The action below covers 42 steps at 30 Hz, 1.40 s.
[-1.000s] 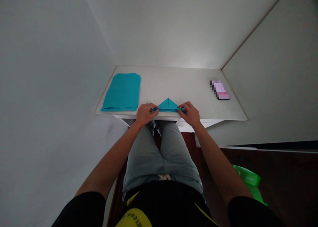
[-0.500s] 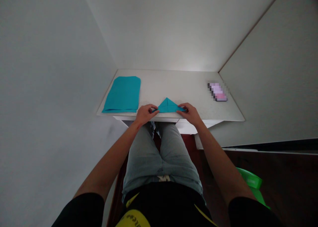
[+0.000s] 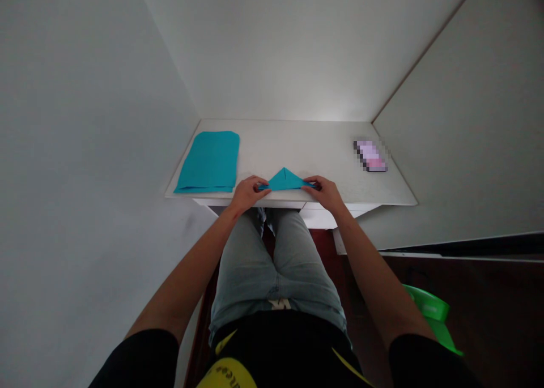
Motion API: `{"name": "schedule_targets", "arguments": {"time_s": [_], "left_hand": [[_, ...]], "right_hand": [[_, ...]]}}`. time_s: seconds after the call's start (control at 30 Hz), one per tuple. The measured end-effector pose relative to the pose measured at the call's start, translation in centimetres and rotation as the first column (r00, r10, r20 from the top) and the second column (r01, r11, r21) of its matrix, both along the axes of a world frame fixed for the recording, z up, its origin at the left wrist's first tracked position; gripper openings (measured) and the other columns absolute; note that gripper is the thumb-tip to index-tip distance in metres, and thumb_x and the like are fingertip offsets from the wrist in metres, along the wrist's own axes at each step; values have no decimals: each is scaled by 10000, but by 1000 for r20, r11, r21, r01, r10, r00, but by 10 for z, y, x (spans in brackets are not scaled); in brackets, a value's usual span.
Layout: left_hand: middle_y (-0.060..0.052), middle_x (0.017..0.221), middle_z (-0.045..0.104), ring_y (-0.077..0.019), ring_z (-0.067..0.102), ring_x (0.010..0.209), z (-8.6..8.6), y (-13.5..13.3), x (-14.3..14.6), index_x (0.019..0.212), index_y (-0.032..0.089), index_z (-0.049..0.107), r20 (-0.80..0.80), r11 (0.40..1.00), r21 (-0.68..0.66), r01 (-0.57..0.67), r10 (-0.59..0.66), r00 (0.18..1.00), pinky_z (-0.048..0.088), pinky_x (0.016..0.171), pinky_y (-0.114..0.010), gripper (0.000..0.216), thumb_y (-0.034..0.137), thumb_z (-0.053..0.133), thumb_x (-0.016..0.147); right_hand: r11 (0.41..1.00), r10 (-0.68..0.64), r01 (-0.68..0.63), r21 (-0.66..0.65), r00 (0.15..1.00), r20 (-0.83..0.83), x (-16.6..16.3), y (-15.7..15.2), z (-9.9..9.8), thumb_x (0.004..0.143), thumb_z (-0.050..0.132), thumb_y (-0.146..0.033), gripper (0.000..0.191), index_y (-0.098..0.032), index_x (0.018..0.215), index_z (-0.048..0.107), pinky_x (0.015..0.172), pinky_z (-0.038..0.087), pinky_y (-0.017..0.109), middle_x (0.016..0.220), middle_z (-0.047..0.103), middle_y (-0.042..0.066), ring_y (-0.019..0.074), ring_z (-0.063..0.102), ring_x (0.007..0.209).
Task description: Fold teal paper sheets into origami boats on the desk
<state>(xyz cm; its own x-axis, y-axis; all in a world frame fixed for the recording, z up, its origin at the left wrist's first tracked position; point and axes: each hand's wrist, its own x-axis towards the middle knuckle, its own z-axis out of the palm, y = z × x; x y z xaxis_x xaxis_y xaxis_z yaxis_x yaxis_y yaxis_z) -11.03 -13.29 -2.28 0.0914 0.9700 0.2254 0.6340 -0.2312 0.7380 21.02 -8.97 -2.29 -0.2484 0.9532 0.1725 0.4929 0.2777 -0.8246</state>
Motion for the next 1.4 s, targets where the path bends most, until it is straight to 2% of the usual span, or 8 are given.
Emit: {"name": "schedule_targets", "arguments": {"time_s": [0.2,0.33,0.57,0.8,0.97,1.17,1.33,1.4], "left_hand": [[-41,916,795,-175,677,735,-1,3,2,992,228,812,-46,996,-20,-92,91,995,550,754,-323,225,444,777,939],[-36,923,777,-164,673,730,1,2,3,980,217,802,-59,994,-16,-108,107,993,546,764,-317,197,410,783,947],[-51,1053,744,-147,639,736,3,0,6,1048,209,793,-78,999,34,6,-3,997,563,784,-321,405,509,923,808],[-35,993,772,-155,640,733,2,7,13,1039,227,807,-62,1000,21,9,-7,998,557,789,-319,262,436,856,887],[-32,1015,774,-129,606,660,-1,11,11,1070,223,804,-48,999,-9,32,-32,998,551,741,-311,341,456,888,835],[-32,1012,774,-134,603,677,0,13,9,1173,212,802,-61,999,-41,33,-35,997,562,768,-314,479,445,934,776],[-55,972,788,-170,667,764,5,15,8,1089,218,841,-104,999,-18,43,-45,994,567,807,-325,305,472,797,926],[-60,958,786,-173,680,775,5,15,9,1030,216,850,-120,998,10,70,-68,990,566,808,-323,238,423,750,967]], "right_hand": [[999,-39,39,4,999,-18,-4,1,0,885,706,-688,492,-222,1015,794,640,502,336,712,712,29,193,612,649],[999,-42,42,11,999,-24,-4,0,-2,881,733,-642,466,-226,1086,775,685,533,348,788,741,34,194,635,684],[1000,5,-6,-11,999,-43,1,0,-3,838,784,-609,468,-221,1100,783,726,565,367,821,754,38,191,646,700],[996,-72,65,-55,989,-132,2,4,-3,840,751,-584,374,-230,958,770,736,559,373,857,777,49,207,665,742],[998,-46,39,-44,982,-185,4,10,-9,845,740,-592,374,-232,943,737,762,568,386,915,784,60,215,686,783],[999,5,-15,-52,983,-185,5,6,-6,824,803,-559,386,-227,1013,746,775,588,383,988,790,69,198,680,776],[998,-2,-6,-61,990,-141,4,7,-6,819,826,-559,498,-223,1178,749,737,597,390,814,742,38,212,673,724],[998,-25,17,-61,991,-132,2,9,-9,807,839,-568,553,-230,1231,731,737,606,402,822,749,40,222,686,722]]}}
